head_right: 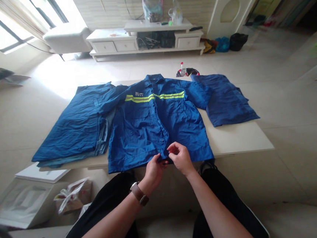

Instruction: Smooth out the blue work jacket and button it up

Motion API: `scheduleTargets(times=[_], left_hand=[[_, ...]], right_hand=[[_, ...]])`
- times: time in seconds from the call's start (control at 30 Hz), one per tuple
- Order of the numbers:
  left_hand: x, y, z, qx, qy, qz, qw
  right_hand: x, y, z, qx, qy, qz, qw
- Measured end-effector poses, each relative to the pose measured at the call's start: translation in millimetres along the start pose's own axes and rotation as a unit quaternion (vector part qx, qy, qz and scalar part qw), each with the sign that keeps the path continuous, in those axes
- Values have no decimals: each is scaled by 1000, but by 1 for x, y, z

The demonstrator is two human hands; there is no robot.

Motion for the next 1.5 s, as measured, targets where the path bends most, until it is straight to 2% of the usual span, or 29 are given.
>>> scheduleTargets(times=[0.13,0.27,0.43,0.7,0.8,0.97,1.03,1.17,1.3,1.5], left_hand=[[0,18,16,28,-61,2,998],[-6,32,26,56,-104,14,993],[-17,45,28,78,-106,31,991],[-39,81,29,114,-111,60,985],[-42,89,29,121,-111,66,984],[-44,93,29,125,-117,72,983],[-46,94,29,125,-122,74,982],[-51,96,31,127,-130,67,981],[-53,96,34,130,-132,54,981],[-63,103,35,102,-146,60,982]], right_hand=[[2,-8,3,-28,-27,-25,999],[5,-14,-4,-111,3,-38,993],[3,-15,-12,-196,38,-22,980],[0,-22,-14,-254,52,-37,965],[-4,-15,-20,-315,67,-16,947],[-13,-5,-38,-434,135,-6,891],[-13,-2,-37,-452,128,-17,883],[-7,-2,-22,-420,72,-51,903],[-4,-4,-8,-362,30,-52,930],[-3,-10,1,-305,18,-61,950]])
Point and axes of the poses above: each hand's wrist, its own x-axis towards the middle knuckle, its own z-axis out of the back of the hand, y = z × x, the point moved 7 cm from there along x, towards the middle knuckle, and after that the axes turned 15 degrees about y, right-handed, at the moved point
